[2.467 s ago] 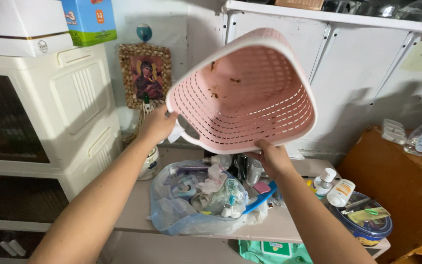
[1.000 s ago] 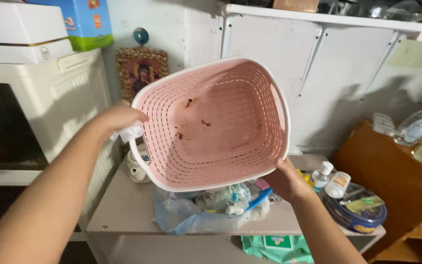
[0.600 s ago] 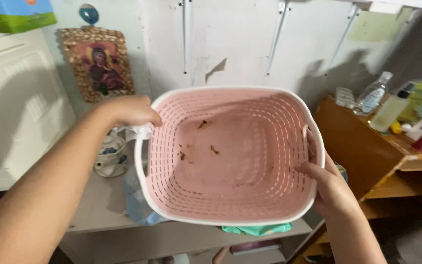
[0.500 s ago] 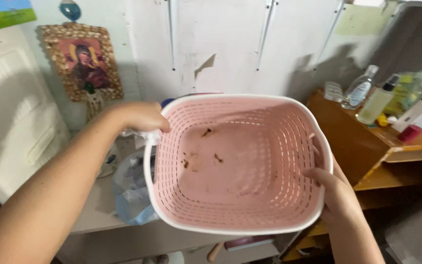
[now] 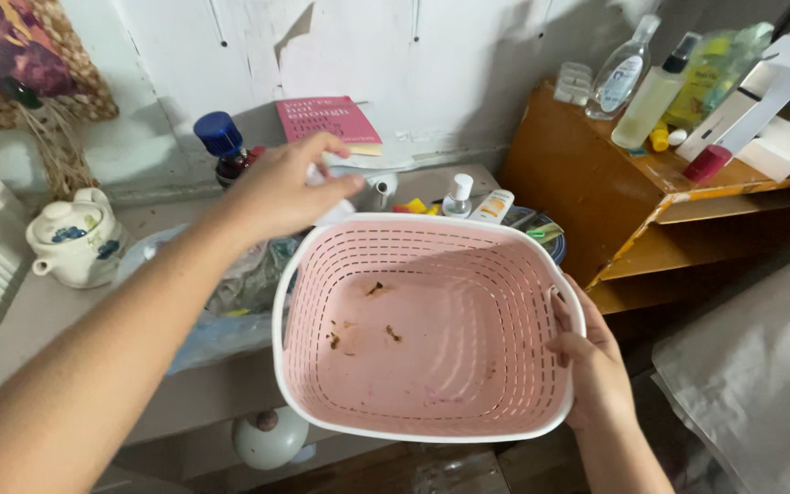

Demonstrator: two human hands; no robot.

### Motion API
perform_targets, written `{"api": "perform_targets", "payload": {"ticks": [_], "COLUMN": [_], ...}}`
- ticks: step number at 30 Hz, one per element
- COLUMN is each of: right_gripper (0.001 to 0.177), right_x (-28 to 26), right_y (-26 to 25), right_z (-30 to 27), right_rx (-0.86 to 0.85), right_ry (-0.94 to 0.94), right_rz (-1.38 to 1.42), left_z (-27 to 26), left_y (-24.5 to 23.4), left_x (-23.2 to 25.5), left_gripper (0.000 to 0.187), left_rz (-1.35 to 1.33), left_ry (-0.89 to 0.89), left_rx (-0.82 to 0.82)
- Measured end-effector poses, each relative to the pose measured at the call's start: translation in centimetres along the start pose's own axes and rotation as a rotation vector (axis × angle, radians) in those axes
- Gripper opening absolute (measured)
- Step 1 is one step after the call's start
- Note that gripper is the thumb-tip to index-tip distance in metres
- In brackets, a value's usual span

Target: The person cleans a pink plastic laundry basket using a white wipe. They scrub the interior and exterior surfaces, including the bottom and sides, then place the basket on a shelf. Finally, they open a package of wipes and place a small bottle into the basket.

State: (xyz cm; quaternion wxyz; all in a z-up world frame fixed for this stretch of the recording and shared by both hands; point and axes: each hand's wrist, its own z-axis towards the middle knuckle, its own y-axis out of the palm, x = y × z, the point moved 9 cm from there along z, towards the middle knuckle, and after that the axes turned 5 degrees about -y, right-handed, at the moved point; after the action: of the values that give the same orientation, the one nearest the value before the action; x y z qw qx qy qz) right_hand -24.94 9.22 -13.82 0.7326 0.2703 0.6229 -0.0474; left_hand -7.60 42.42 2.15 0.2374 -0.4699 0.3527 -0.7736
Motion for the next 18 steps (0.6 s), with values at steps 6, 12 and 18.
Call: {"api": "perform_targets", "payload": {"ticks": [6, 12, 18], "right_gripper": [0.085, 0.081, 0.087], "right_x": [1.6, 2.4, 1.8], "right_y": [-0.4, -0.5, 0.1], "right_z": [1.4, 2.9, 3.6], "right_rx": [-0.022, -0.068, -0.116], "right_ry": [-0.020, -0.043, -0.092], "right_rz": [0.058, 0.023, 0.028], "left_z": [-2.4, -2.5, -0.7], "left_y": [10.6, 19.0, 25.1], "left_x": [3.8, 3.2, 3.3], "left_gripper": [0.053, 0.019, 0.019], "left_rz": [-0.386, -0.112, 0.139], "left_ry": [0.280, 0.112, 0.351], "left_rx": [-0.084, -0.322, -0.261]}}
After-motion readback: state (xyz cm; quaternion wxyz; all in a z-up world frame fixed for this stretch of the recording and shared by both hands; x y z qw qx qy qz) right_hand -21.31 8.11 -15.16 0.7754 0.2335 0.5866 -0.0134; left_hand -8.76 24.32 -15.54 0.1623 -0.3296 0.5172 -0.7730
